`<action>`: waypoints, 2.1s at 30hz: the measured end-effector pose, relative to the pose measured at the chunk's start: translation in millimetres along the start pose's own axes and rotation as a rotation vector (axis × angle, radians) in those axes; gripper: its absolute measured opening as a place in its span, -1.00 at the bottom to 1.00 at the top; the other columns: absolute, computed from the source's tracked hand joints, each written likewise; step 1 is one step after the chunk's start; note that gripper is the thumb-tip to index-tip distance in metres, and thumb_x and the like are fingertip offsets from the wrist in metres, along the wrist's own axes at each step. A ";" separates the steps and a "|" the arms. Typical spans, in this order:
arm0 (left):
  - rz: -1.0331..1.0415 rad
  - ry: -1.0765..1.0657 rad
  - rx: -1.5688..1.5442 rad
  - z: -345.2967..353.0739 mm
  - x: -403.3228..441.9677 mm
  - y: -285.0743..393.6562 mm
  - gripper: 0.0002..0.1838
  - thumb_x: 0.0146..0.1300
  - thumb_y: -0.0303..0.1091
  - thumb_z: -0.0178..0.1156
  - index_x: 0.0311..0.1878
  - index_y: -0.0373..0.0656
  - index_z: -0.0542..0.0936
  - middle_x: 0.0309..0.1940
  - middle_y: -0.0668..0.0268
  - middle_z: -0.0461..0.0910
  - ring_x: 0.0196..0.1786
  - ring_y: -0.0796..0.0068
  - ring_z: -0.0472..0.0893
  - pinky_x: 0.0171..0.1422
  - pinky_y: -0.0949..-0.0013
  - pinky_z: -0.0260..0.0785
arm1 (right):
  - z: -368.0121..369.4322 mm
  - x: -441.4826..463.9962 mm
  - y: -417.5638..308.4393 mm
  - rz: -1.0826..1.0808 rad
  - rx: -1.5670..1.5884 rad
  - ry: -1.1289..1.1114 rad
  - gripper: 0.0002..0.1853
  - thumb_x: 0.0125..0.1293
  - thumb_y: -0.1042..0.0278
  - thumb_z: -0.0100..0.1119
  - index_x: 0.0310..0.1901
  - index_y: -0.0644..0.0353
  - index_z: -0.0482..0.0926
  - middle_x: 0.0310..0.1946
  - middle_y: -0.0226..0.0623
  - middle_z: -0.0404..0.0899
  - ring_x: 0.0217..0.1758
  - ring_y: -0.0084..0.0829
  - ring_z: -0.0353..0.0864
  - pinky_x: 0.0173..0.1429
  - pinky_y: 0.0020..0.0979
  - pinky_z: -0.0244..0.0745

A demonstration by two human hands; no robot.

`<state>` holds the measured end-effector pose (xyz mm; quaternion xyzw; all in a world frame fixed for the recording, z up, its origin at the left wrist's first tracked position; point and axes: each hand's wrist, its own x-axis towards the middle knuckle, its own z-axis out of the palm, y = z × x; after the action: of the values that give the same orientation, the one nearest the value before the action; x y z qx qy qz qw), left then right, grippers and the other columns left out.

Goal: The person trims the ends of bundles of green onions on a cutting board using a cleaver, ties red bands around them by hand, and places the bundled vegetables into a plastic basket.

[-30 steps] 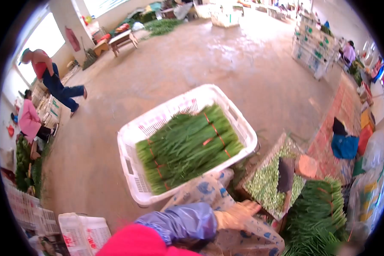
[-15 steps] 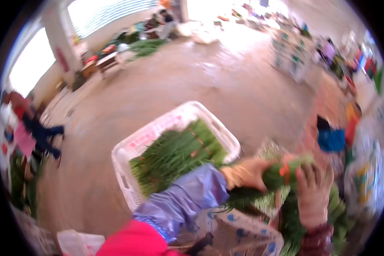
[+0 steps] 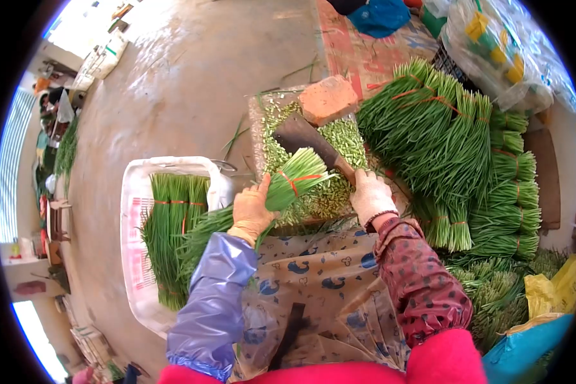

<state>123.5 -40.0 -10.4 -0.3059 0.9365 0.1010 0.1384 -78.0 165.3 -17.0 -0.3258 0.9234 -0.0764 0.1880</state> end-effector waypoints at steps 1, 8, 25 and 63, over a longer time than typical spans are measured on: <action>0.012 0.113 -0.024 10.8 -2.2 2.6 0.30 -0.23 -0.04 0.64 0.60 -0.06 0.10 0.05 0.08 0.58 0.14 0.06 0.55 0.31 0.14 0.39 | 2.7 6.4 0.0 -0.032 -0.006 0.005 -0.56 0.19 0.35 0.29 0.10 0.17 0.45 0.07 -0.01 0.56 0.18 0.06 0.55 0.21 -0.04 0.51; -0.080 -0.215 -0.538 -42.7 17.4 -25.5 0.26 -0.13 -0.06 0.61 0.58 -0.26 0.06 0.36 -0.08 0.43 0.46 -0.01 0.36 0.54 0.16 0.19 | 13.9 43.8 -1.6 -0.109 0.040 0.052 -0.71 0.28 0.47 0.13 0.04 0.19 0.49 -0.04 -0.06 0.63 0.11 -0.04 0.61 0.16 -0.10 0.56; -0.314 -0.097 -0.108 -9.1 84.1 91.5 0.48 -0.26 0.11 0.65 0.62 -0.19 -0.12 0.37 0.02 0.39 0.37 0.01 0.46 0.44 0.00 0.27 | -66.2 33.8 -9.7 -0.124 0.550 0.091 -0.70 0.34 0.14 0.26 -0.06 0.13 0.47 -0.27 -0.01 0.66 -0.11 0.11 0.64 -0.07 -0.02 0.52; -0.178 -0.071 -0.185 -2.2 95.9 76.0 -0.27 -0.08 -0.21 0.47 0.20 -0.30 0.49 0.01 0.04 0.68 0.13 0.11 0.67 0.22 0.19 0.52 | -63.9 -28.3 15.8 -0.211 0.287 0.030 -0.73 0.43 0.19 0.13 -0.07 0.25 0.48 -0.43 0.12 0.61 -0.29 0.19 0.64 -0.23 0.11 0.51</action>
<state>3.1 -32.6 -31.1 -0.3955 0.8869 0.1852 0.1508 -92.1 196.6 45.9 -0.3895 0.8664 -0.2317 0.2098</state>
